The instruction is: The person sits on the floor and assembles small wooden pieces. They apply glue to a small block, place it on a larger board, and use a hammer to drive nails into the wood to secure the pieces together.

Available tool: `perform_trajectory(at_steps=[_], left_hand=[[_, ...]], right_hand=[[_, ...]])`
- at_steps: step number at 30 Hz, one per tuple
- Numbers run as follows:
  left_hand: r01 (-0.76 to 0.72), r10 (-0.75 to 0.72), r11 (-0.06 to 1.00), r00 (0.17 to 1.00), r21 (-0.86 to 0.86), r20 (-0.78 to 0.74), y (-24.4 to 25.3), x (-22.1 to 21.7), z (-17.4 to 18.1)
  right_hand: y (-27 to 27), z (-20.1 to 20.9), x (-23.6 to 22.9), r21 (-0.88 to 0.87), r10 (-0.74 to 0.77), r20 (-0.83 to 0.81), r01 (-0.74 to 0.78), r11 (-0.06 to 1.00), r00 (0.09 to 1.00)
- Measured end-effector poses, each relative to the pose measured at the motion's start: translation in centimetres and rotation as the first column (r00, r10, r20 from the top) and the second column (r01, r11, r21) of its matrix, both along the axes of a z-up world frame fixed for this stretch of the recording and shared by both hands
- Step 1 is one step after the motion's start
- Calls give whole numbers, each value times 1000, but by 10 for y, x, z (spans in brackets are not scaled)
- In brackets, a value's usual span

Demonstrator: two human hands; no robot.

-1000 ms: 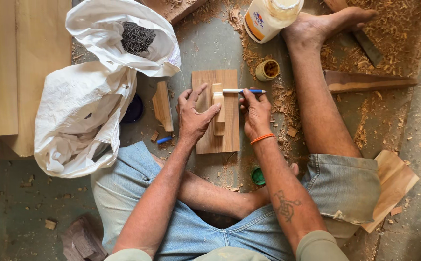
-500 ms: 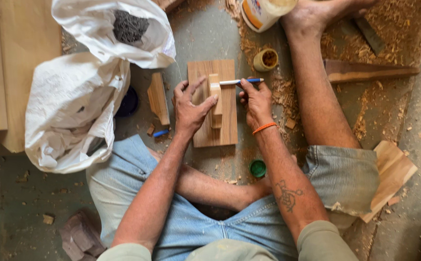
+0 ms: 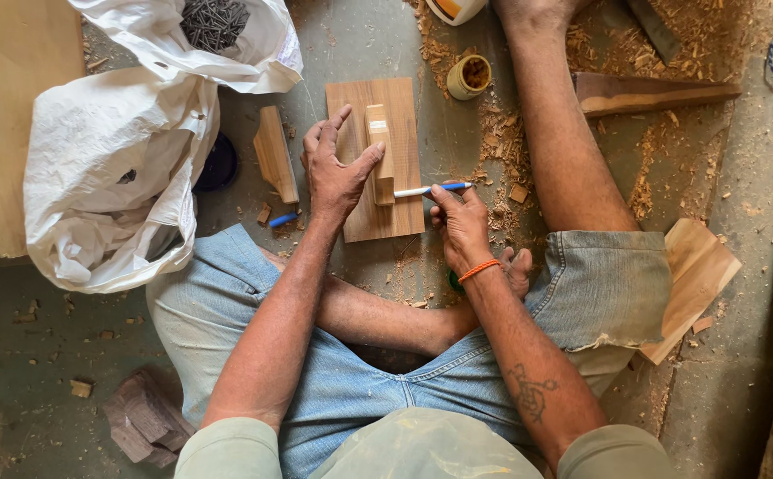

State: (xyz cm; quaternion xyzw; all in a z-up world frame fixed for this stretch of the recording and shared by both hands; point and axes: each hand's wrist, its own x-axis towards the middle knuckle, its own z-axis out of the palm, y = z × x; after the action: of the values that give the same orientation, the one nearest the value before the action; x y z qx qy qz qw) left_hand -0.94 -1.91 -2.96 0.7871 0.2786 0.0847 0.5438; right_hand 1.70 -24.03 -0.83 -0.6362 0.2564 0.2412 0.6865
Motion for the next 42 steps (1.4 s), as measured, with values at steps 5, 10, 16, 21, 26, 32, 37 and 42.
perform_trajectory(at_steps=[5, 10, 16, 21, 26, 32, 37, 42], left_hand=[[-54, 55, 998, 998, -13, 25, 1, 3, 13], [59, -230, 809, 947, 585, 223, -9, -20, 48], [380, -490, 757, 868, 532, 77, -36, -58, 72], [366, -497, 722, 865, 588, 72, -45, -58, 76], [390, -443, 709, 894, 587, -60, -54, -57, 77], [371, -414, 704, 907, 606, -74, -61, -57, 70], [371, -420, 704, 905, 606, -65, -65, -58, 65], [396, -437, 683, 895, 614, -91, -62, -57, 66]], right_hand=[[1, 6, 13, 11, 16, 37, -17, 1000, 999], [24, 80, 78, -200, 390, 394, -337, 920, 832], [141, 133, 136, -785, 870, 361, -614, 89, -335], [230, 111, 106, -779, 802, 7, -506, -370, -597], [249, 77, 84, -688, 611, -320, -265, -675, -724], [253, 60, 70, -591, 509, -354, -234, -772, -784], [256, 57, 66, -586, 451, -378, -169, -793, -808], [254, 47, 62, -601, 422, -366, -136, -788, -829]])
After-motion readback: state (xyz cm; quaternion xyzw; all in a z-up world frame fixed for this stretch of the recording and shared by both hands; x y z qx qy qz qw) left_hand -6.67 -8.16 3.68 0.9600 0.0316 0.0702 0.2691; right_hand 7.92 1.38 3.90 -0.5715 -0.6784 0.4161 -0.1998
